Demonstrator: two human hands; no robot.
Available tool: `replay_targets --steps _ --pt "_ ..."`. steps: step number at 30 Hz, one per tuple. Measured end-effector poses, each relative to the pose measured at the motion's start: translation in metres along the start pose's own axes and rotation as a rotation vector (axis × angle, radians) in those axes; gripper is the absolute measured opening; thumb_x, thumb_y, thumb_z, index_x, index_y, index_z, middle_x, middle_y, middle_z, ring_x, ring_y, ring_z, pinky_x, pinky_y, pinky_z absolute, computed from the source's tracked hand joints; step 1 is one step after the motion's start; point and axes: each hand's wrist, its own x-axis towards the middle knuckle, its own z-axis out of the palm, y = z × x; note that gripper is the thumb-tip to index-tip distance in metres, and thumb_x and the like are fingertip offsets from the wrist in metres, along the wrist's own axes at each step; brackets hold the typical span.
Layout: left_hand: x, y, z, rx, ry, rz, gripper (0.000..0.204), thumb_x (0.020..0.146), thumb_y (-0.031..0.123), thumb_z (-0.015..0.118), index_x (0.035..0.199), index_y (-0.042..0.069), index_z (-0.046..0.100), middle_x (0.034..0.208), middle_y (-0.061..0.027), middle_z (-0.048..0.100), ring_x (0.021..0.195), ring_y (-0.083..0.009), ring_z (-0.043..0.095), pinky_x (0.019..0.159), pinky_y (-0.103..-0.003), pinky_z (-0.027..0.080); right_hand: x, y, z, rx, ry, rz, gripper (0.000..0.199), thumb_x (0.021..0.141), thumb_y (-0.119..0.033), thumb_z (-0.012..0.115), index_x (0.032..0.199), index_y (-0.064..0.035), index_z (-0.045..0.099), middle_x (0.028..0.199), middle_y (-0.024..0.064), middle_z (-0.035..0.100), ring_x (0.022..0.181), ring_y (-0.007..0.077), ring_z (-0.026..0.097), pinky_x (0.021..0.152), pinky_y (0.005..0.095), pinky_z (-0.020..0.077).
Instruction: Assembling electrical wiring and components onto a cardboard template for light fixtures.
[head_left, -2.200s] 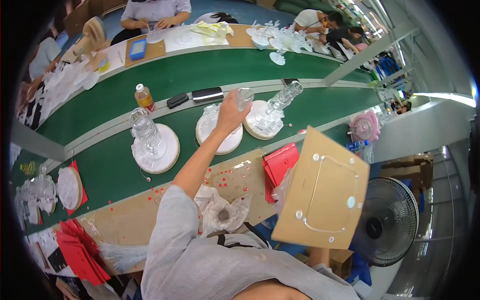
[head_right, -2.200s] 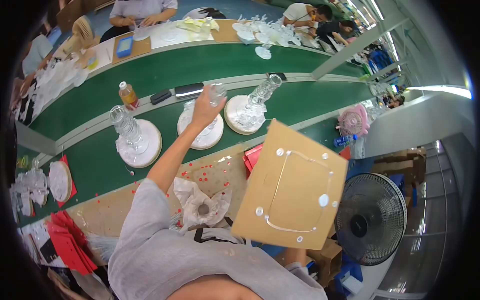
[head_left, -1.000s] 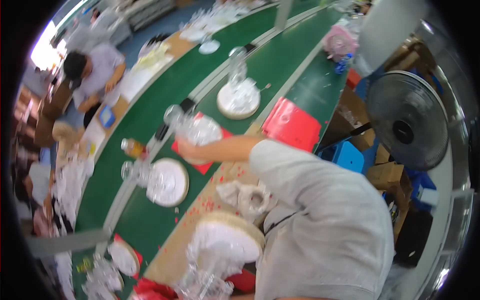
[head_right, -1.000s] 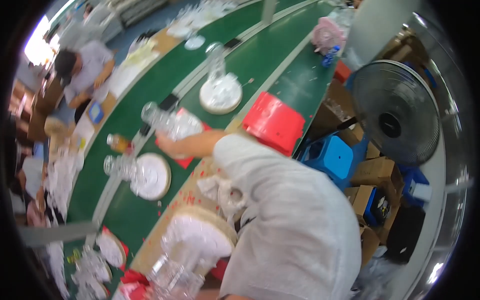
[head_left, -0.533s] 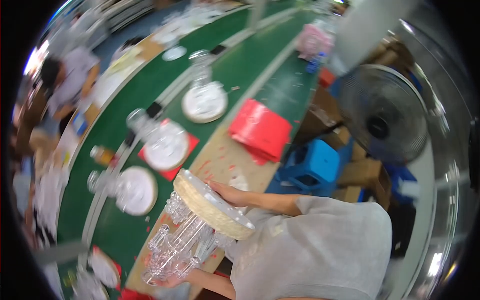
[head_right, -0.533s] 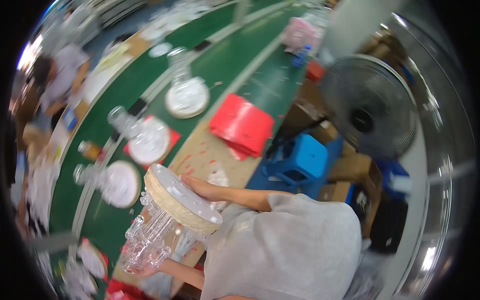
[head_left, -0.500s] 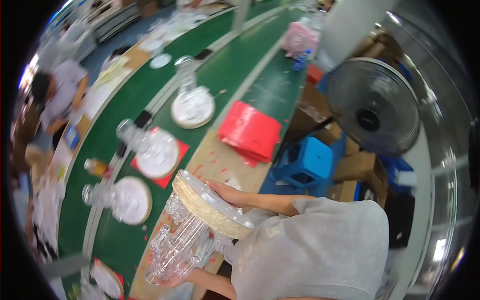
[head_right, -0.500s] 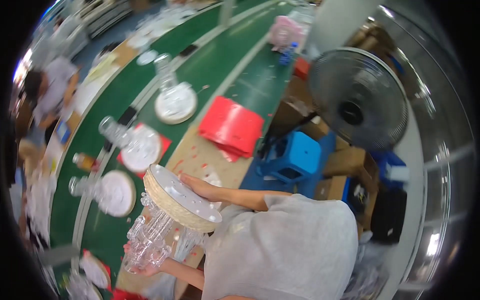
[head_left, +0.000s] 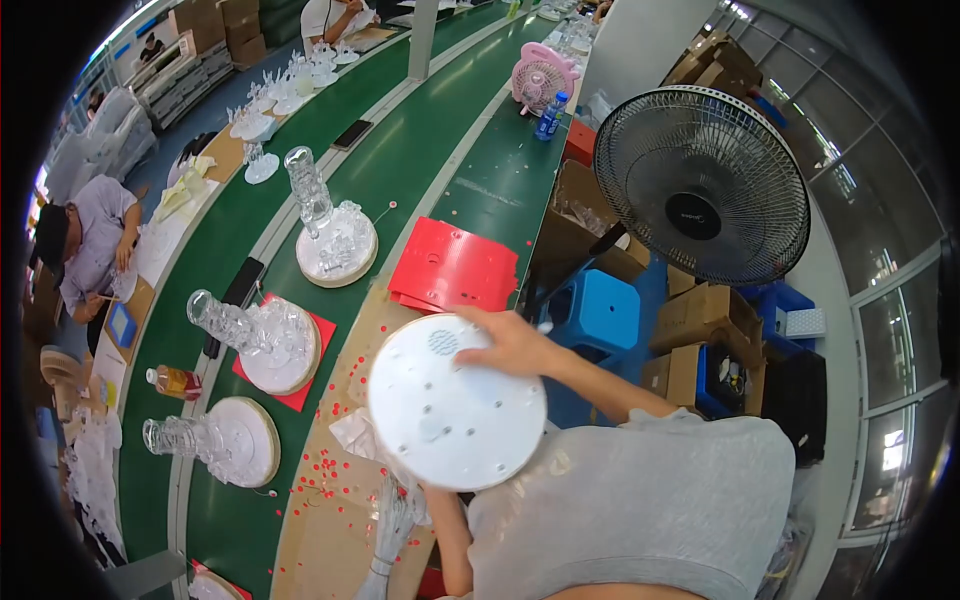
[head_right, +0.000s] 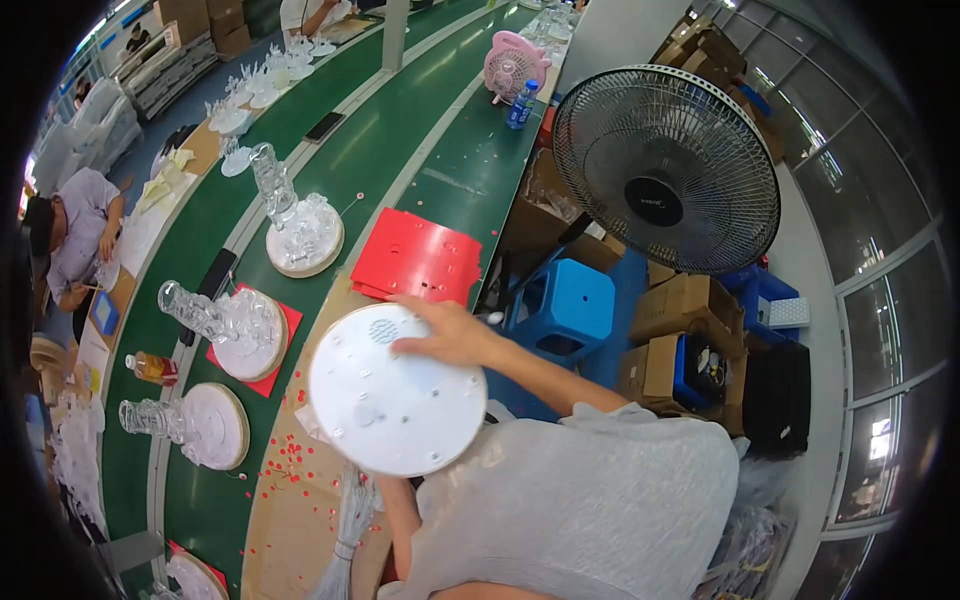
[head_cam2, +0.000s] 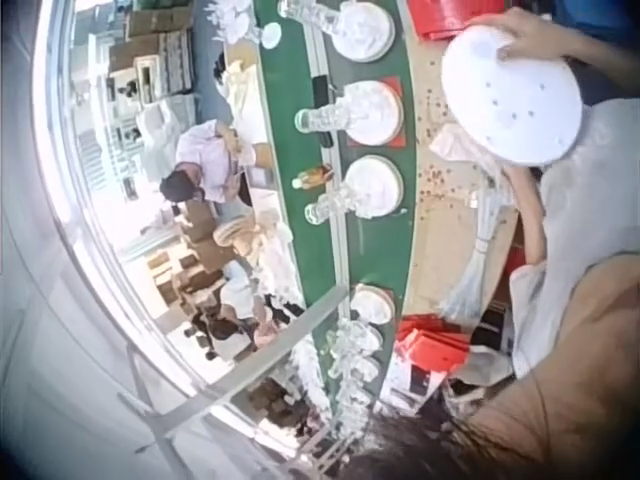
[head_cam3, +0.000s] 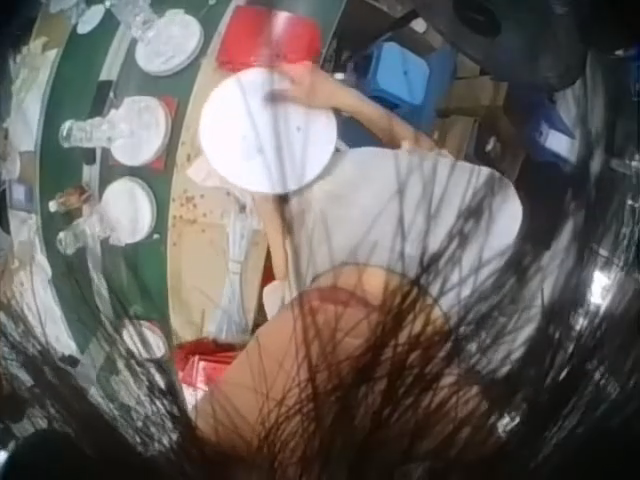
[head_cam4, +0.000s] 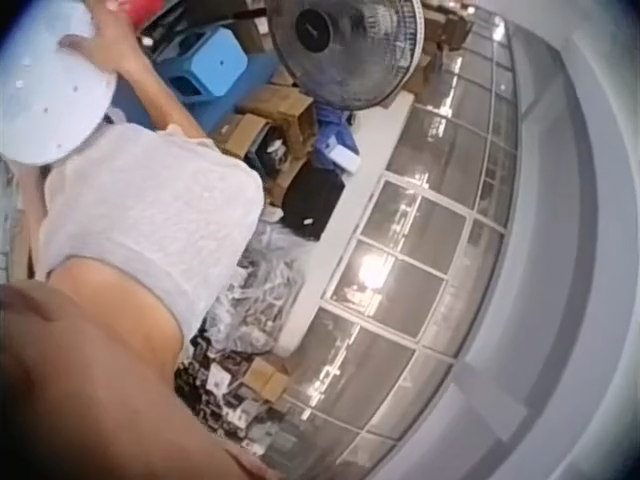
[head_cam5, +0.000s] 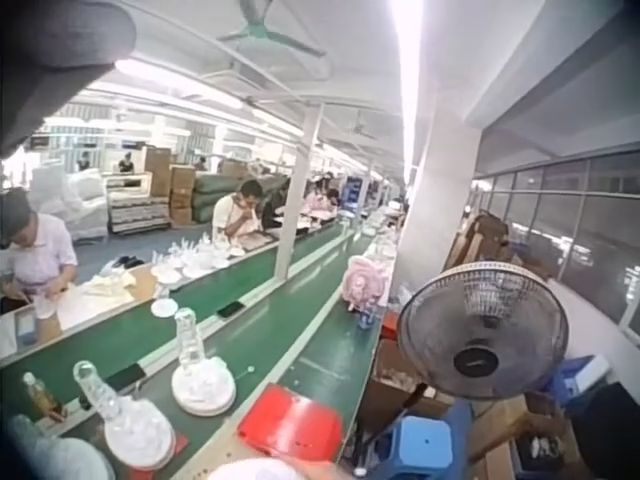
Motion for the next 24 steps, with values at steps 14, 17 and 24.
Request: replay_targets --steps 14,17,24 --pt "-0.082 0.249 -0.009 0.67 1.028 0.657 0.055 0.095 0.032 0.054 0.143 0.006 0.052 0.149 -0.0174 0.054 0.142 -0.031 0.047 0.119 -0.051 0.025 0.036 -0.096 0.042 -0.257 -0.113 -0.134 0.07 0.093 -0.044 0.069 0.147 -0.0045 0.049 0.107 0.0228 0.073 0.092 0.0353 0.073 0.084 0.041 0.0559" --pt "-0.068 0.256 -0.012 0.997 0.878 0.262 0.055 0.09 0.028 0.058 0.141 0.006 0.057 0.144 -0.0152 0.06 0.138 -0.0346 0.051 0.115 -0.059 0.028 0.025 -0.106 0.026 -0.374 -0.12 -0.245 0.048 0.097 -0.037 0.066 0.132 -0.0028 0.062 0.08 0.0188 0.069 0.071 0.0318 0.07 0.063 0.0413 0.0507" --pt "-0.06 0.234 -0.052 0.861 0.898 0.423 0.049 0.082 0.019 0.064 0.127 0.002 0.068 0.138 -0.0157 0.064 0.13 -0.0355 0.059 0.107 -0.048 0.042 -0.029 -0.118 0.003 -0.103 -0.382 -0.525 0.011 0.093 -0.01 0.07 0.095 0.0005 0.066 0.067 0.0163 0.061 0.056 0.0325 0.06 0.054 0.0364 0.0464"
